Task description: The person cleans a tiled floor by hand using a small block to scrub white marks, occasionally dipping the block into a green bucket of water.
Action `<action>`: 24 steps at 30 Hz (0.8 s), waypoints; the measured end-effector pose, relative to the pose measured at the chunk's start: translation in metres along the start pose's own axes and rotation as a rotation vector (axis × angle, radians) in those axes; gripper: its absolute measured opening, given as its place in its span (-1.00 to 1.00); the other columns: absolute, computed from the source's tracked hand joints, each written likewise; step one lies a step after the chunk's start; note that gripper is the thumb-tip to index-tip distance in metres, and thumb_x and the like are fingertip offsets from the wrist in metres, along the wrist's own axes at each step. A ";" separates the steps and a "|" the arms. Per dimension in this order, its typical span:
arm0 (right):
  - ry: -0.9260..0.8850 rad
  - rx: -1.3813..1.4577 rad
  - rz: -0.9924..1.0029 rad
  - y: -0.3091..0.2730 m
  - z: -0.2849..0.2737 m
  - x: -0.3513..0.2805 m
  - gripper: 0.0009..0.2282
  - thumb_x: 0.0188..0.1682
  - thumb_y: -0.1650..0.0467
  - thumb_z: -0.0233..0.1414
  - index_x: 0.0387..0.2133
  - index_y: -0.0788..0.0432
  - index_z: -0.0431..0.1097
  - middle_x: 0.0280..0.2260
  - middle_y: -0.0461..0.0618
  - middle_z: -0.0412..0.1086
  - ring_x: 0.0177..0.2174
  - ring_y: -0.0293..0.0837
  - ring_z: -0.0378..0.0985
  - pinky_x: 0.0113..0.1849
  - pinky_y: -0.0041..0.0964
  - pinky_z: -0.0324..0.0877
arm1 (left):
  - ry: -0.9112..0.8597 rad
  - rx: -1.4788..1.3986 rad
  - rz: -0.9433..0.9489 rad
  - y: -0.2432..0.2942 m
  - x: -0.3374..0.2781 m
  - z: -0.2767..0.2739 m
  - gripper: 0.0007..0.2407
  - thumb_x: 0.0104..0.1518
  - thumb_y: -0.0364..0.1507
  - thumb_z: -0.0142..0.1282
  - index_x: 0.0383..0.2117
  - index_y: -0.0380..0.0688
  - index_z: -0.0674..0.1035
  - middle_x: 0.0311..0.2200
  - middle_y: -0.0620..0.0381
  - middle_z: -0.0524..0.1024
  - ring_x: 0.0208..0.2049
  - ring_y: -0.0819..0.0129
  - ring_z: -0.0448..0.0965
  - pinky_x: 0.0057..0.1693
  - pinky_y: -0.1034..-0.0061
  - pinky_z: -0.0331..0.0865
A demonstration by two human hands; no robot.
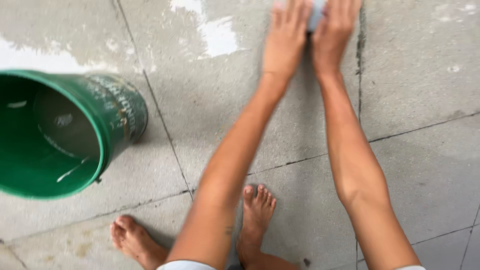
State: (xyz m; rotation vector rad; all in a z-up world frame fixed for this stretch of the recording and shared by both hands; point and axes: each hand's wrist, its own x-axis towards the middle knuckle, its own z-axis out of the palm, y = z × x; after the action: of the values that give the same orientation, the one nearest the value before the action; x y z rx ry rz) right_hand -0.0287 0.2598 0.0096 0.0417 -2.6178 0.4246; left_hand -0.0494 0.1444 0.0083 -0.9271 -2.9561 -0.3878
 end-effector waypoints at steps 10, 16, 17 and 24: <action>0.147 -0.057 0.257 -0.002 0.021 -0.007 -0.92 0.02 0.48 -0.17 -0.39 0.26 0.25 -0.14 0.41 0.33 0.04 0.42 0.29 0.19 0.27 0.01 | -0.054 -0.037 0.091 -0.006 0.001 0.003 -0.53 0.33 -0.35 -0.14 0.39 -0.09 0.24 0.39 -0.16 0.06 0.42 -0.03 0.06 0.45 0.01 -0.01; 0.042 0.133 0.056 -0.149 0.111 0.041 -0.83 -0.06 0.46 0.02 -0.22 0.24 0.45 -0.22 0.25 0.46 -0.18 0.22 0.47 0.06 0.08 0.24 | -0.036 -0.081 -0.211 -0.152 -0.081 -0.021 -0.42 0.37 -0.63 0.03 0.47 -0.15 0.03 0.47 -0.22 -0.12 0.51 -0.05 -0.17 0.57 0.08 -0.22; 0.044 0.140 0.055 -0.172 0.116 0.045 -0.83 -0.06 0.46 0.02 -0.22 0.24 0.45 -0.22 0.25 0.46 -0.18 0.22 0.47 0.06 0.08 0.24 | -0.035 -0.074 -0.213 -0.163 -0.093 -0.029 -0.42 0.37 -0.63 0.03 0.47 -0.15 0.03 0.47 -0.22 -0.12 0.51 -0.05 -0.17 0.57 0.08 -0.22; -0.039 0.191 -0.150 -0.203 0.116 0.066 -0.71 0.00 0.61 0.14 -0.01 0.23 0.36 0.01 0.13 0.39 0.01 0.13 0.43 0.10 -0.03 0.36 | -0.097 0.091 -0.532 -0.180 -0.106 -0.038 -0.52 0.62 -0.57 -0.19 0.52 0.04 -0.12 0.53 0.07 -0.28 0.55 0.16 -0.36 0.64 0.16 -0.33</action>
State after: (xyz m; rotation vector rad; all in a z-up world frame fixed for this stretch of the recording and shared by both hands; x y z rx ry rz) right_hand -0.1189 0.0346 0.0030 0.3101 -2.5815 0.6232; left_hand -0.0659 -0.0668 -0.0056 -0.1382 -3.2423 -0.2129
